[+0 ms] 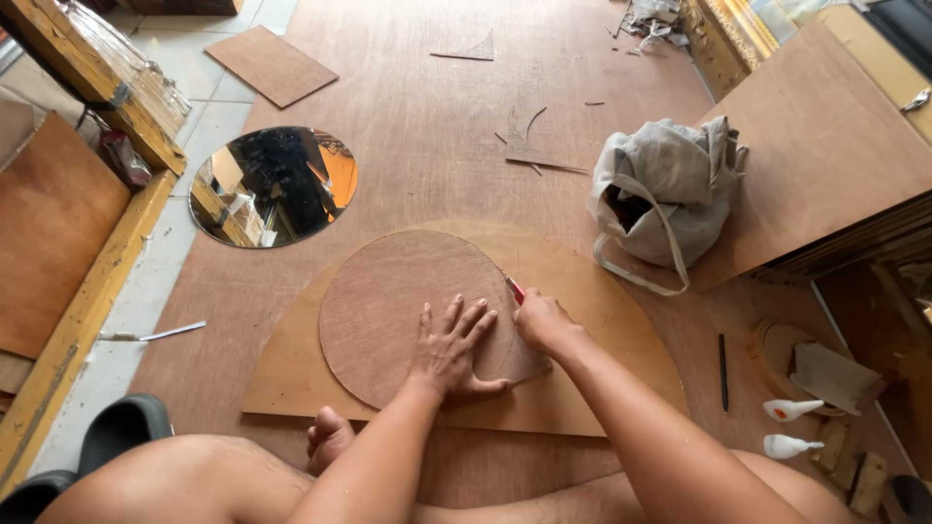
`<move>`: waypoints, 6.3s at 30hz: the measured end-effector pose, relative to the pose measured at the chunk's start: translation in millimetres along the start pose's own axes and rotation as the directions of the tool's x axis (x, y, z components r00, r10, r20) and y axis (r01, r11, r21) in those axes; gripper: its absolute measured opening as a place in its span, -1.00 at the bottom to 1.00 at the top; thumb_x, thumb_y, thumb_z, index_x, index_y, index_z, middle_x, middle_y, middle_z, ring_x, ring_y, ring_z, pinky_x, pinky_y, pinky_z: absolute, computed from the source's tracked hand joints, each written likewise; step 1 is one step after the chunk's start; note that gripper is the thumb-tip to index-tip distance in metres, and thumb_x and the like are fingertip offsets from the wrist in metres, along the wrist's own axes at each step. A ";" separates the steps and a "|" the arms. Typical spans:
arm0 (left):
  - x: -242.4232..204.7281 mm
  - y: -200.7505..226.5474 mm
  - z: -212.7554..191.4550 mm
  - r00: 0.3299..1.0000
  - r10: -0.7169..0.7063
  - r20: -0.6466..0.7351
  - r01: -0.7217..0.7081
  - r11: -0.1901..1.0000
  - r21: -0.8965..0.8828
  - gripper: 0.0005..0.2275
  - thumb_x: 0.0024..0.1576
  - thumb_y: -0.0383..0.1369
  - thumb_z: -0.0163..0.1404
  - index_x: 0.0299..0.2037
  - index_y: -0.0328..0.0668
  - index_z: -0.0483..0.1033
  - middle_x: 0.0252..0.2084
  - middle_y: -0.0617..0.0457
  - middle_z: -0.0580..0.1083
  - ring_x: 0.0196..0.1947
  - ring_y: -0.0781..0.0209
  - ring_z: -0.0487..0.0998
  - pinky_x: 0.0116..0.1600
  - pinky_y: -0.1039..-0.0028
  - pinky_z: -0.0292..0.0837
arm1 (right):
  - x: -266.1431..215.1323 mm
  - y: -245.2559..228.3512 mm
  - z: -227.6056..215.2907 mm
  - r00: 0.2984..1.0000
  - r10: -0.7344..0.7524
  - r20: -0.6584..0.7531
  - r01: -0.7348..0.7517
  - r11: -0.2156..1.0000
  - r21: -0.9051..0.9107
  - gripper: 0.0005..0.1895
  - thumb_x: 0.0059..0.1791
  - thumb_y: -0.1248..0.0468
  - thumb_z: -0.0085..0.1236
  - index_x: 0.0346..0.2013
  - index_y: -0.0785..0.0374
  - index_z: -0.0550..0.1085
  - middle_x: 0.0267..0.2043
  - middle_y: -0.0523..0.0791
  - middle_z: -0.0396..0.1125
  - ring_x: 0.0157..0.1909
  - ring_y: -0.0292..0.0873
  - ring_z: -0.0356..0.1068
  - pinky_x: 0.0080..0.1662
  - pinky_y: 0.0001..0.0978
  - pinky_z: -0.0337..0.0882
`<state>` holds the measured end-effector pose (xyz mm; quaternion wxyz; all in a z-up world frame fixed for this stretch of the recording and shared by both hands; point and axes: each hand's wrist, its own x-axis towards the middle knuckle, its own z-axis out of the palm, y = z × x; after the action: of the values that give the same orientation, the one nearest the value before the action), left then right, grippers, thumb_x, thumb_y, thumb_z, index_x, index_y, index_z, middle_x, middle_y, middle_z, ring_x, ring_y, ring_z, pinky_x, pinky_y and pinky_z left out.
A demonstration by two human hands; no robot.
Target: The person sits on the floor and uses a red utility knife to cut a circular shape out of a sheet of plywood. They hold the plywood steady with their left hand while guiding the knife along a pre-drawn line with their right hand.
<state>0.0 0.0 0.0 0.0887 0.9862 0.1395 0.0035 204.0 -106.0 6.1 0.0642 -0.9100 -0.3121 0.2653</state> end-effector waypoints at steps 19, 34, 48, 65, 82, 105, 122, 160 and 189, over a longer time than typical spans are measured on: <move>-1.0 5.5 -13.3 0.998 -0.026 0.056 0.026 1.000 -0.007 0.08 -0.13 0.50 0.00 0.68 0.43 0.04 0.72 0.33 0.06 0.74 0.00 -0.07 0.63 -0.54 -0.21 | -43.2 -16.3 -14.3 0.982 0.180 0.051 -0.186 0.971 0.152 -0.47 0.08 0.15 0.00 0.30 0.37 0.36 0.28 0.31 0.50 0.37 0.31 0.51 0.37 0.20 0.48; -2.8 1.3 -10.7 0.999 -0.024 0.029 0.025 1.000 -0.011 0.08 -0.13 0.50 0.03 0.67 0.46 0.05 0.71 0.36 0.09 0.73 0.01 -0.05 0.62 -0.52 -0.18 | -91.3 -32.1 -23.0 0.984 0.160 0.078 -0.170 0.974 0.151 -0.50 0.16 0.19 -0.12 0.31 0.46 0.29 0.35 0.38 0.42 0.42 0.38 0.46 0.42 0.18 0.47; 5.8 5.4 19.4 0.998 0.010 -0.066 -0.012 0.999 -0.043 0.00 -0.07 0.51 0.03 0.62 0.39 0.19 0.70 0.28 0.16 0.71 -0.10 0.06 0.67 -0.30 -0.08 | -40.3 1.0 -21.0 0.997 0.072 -0.040 -0.068 0.993 0.095 -0.48 0.17 0.03 -0.04 0.28 0.31 0.44 0.25 0.34 0.49 0.35 0.39 0.50 0.29 0.26 0.54; 0.6 16.7 -10.1 0.997 -0.082 -0.014 0.081 0.995 -0.055 -0.03 -0.08 0.49 0.03 0.60 0.48 0.19 0.70 0.35 0.15 0.73 -0.05 0.00 0.67 -0.32 -0.15 | -105.3 -72.2 -87.1 0.957 0.223 0.186 -0.210 0.974 -0.083 -0.33 0.16 -0.11 0.04 0.41 0.28 0.38 0.36 0.12 0.48 0.46 0.11 0.46 0.40 -0.05 0.48; 4.2 14.6 3.2 0.996 -0.088 -0.031 0.087 0.995 -0.039 -0.03 -0.10 0.50 0.05 0.59 0.52 0.19 0.71 0.39 0.14 0.73 -0.02 0.00 0.67 -0.35 -0.13 | -101.5 -34.3 -52.4 0.976 0.197 0.092 -0.214 0.949 0.232 -0.42 0.14 0.01 -0.09 0.35 0.26 0.48 0.26 0.27 0.51 0.23 0.29 0.60 -0.02 0.24 0.69; -3.3 16.6 -12.0 0.998 -0.069 0.010 0.069 0.997 -0.034 0.03 -0.15 0.52 0.04 0.61 0.51 0.14 0.71 0.45 0.09 0.73 0.02 -0.04 0.63 -0.46 -0.13 | -119.8 -45.6 -76.1 0.968 0.237 0.079 -0.248 0.952 0.180 -0.43 0.07 0.07 -0.06 0.30 0.28 0.51 0.31 0.26 0.50 0.36 0.26 0.53 0.29 0.14 0.58; 1.7 16.9 5.2 1.000 -0.017 -0.019 0.018 0.999 0.044 0.02 -0.06 0.54 -0.02 0.66 0.47 0.10 0.74 0.37 0.06 0.73 -0.09 -0.04 0.60 -0.53 -0.14 | -77.3 6.1 -22.5 0.994 0.107 0.011 -0.107 0.965 0.238 -0.45 0.12 0.11 -0.15 0.29 0.38 0.43 0.32 0.35 0.45 0.39 0.39 0.47 0.40 0.32 0.44; 31.0 -1.8 -37.1 0.946 0.251 0.205 -0.247 0.968 -0.045 0.22 -0.25 0.61 0.04 0.67 0.26 0.11 0.73 -0.05 0.04 0.72 -0.45 -0.13 0.64 -0.48 -0.20 | -49.7 26.5 -31.5 0.984 0.142 -0.109 -0.092 0.923 0.374 -0.48 0.13 0.01 -0.05 0.25 0.27 0.50 0.14 0.31 0.56 0.21 0.37 0.58 0.24 0.26 0.55; 23.5 0.9 -6.5 0.984 0.147 0.099 -0.150 0.988 0.024 0.25 -0.28 0.67 -0.02 0.71 0.46 -0.01 0.79 0.15 -0.07 0.75 -0.35 -0.18 0.66 -0.42 -0.25 | -101.2 -14.1 -49.9 0.987 0.157 0.024 -0.159 0.967 0.201 -0.49 0.14 0.15 -0.13 0.24 0.52 0.34 0.26 0.46 0.44 0.33 0.47 0.49 0.30 0.32 0.50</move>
<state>22.6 6.8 6.1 0.0793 0.9942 0.0610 -0.0400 155.3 -153.3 97.4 0.1337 -0.9197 -0.2101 0.3036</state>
